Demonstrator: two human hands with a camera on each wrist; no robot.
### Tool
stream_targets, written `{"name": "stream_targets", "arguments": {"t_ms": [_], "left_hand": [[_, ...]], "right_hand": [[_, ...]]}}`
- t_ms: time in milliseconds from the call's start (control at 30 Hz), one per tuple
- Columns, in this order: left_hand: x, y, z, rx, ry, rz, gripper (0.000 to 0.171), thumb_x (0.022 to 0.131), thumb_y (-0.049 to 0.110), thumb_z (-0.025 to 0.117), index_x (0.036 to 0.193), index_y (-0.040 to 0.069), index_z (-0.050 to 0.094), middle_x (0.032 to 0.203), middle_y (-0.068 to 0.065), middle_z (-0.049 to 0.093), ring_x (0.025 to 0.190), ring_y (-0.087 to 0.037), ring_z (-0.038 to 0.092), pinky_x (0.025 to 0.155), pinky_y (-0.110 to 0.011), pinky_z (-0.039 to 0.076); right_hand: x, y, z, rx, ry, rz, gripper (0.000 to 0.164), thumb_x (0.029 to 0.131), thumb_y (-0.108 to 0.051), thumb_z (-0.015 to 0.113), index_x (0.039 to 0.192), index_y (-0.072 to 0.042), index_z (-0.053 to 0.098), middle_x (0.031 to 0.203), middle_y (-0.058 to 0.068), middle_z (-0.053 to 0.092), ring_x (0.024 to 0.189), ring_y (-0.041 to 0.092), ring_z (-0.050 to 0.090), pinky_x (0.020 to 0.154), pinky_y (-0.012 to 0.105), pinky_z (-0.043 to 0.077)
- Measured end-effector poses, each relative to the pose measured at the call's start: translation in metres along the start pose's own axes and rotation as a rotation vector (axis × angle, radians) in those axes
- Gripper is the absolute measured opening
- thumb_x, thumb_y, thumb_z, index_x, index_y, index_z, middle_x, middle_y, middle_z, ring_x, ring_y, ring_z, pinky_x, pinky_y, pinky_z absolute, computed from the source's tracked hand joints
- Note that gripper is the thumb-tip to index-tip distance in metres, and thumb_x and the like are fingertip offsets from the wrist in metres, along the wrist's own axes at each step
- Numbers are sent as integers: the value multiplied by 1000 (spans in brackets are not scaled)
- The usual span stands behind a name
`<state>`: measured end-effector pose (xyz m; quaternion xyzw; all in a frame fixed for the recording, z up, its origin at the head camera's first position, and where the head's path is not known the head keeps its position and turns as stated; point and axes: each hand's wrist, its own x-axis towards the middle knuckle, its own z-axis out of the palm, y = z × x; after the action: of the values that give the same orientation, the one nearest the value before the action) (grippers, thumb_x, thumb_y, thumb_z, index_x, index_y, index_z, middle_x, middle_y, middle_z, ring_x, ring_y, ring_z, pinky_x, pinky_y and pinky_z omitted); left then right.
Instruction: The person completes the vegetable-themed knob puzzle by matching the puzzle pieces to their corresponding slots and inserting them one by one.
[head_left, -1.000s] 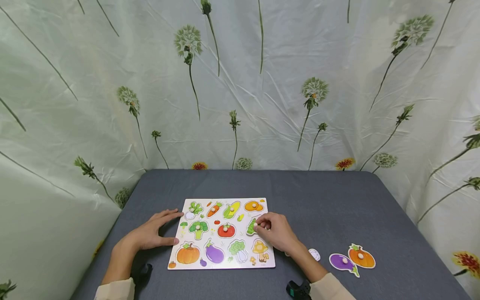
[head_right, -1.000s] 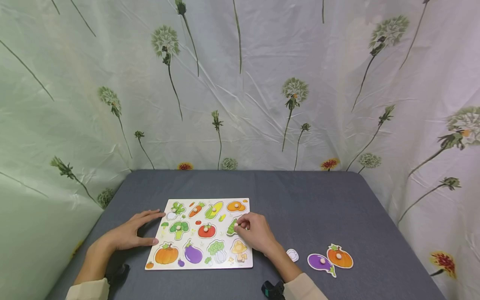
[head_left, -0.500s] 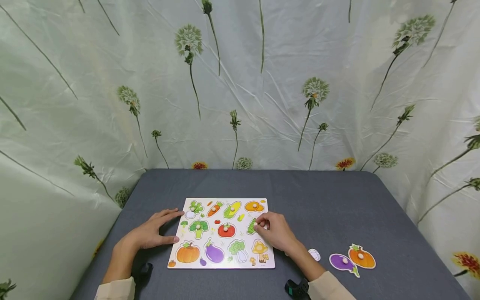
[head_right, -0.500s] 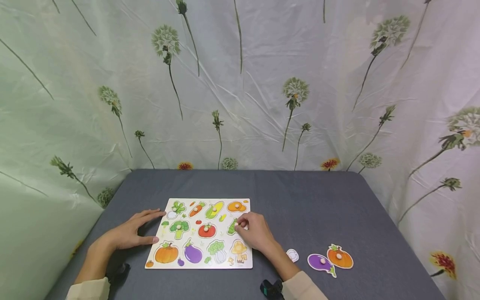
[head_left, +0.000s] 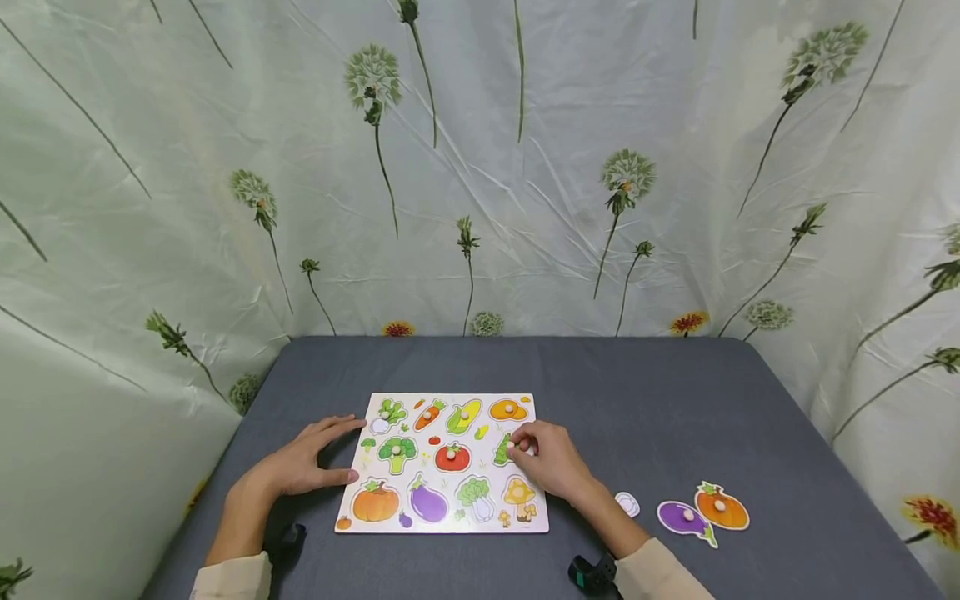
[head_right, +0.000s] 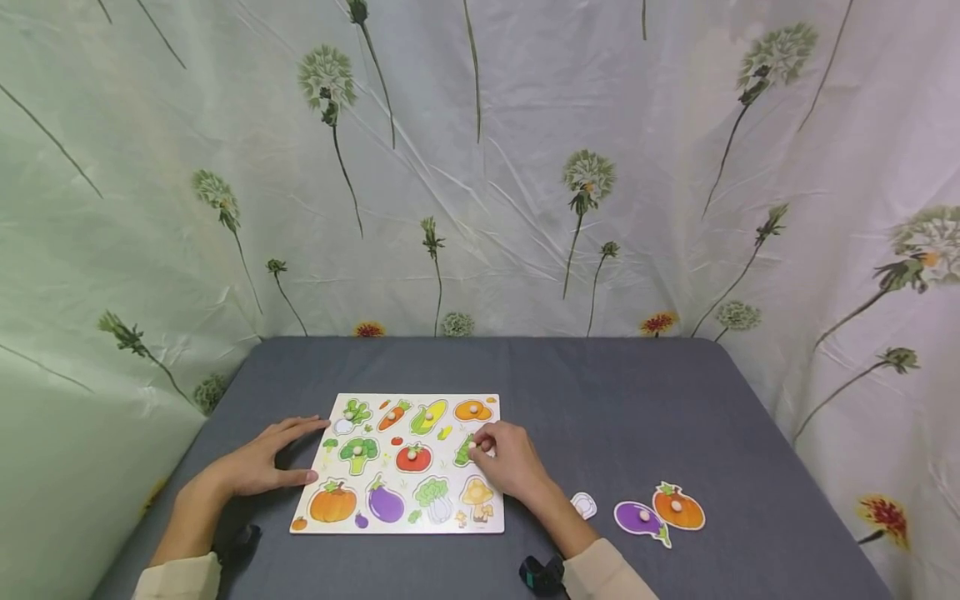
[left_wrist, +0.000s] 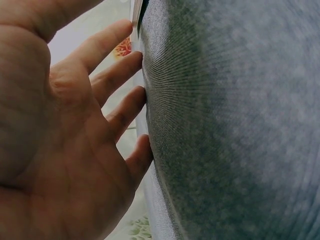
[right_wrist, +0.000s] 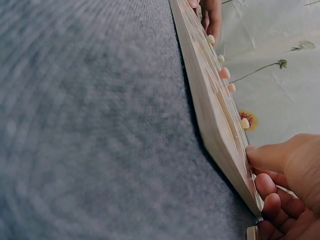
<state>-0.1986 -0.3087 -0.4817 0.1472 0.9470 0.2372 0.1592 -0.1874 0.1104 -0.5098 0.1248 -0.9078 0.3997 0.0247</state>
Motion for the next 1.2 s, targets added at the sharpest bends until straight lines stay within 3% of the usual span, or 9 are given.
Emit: {"name": "stream_targets", "arguments": {"t_ms": [400, 667, 867, 1200], "left_hand": [[2, 3, 0, 4, 7, 1, 88, 80, 56, 81, 154, 24, 48, 161, -20, 39, 145, -49, 33, 105, -76, 34], [1, 5, 1, 11, 7, 11, 87, 80, 54, 82, 154, 23, 49, 160, -20, 40, 144, -50, 34, 104, -76, 36], [2, 4, 3, 15, 11, 9, 88, 80, 55, 81, 154, 23, 48, 160, -20, 40, 144, -50, 35, 104, -76, 36], [1, 3, 2, 15, 10, -3, 88, 79, 55, 82, 154, 22, 49, 160, -21, 40, 143, -52, 34, 104, -76, 35]], "right_hand": [[-7, 3, -4, 46, 17, -37, 13, 88, -15, 81, 99, -13, 75, 82, -10, 61, 72, 6, 51, 66, 22, 43], [-15, 7, -13, 118, 18, -113, 18, 89, -14, 81, 105, -9, 76, 85, -8, 64, 73, 2, 55, 66, 21, 48], [-21, 13, -30, 94, 17, -122, 16, 90, -14, 80, 105, -9, 75, 87, -7, 64, 74, 2, 55, 66, 21, 49], [-32, 25, -67, 21, 20, -44, 14, 91, -18, 80, 105, -15, 76, 88, -10, 64, 77, 3, 56, 70, 23, 49]]}}
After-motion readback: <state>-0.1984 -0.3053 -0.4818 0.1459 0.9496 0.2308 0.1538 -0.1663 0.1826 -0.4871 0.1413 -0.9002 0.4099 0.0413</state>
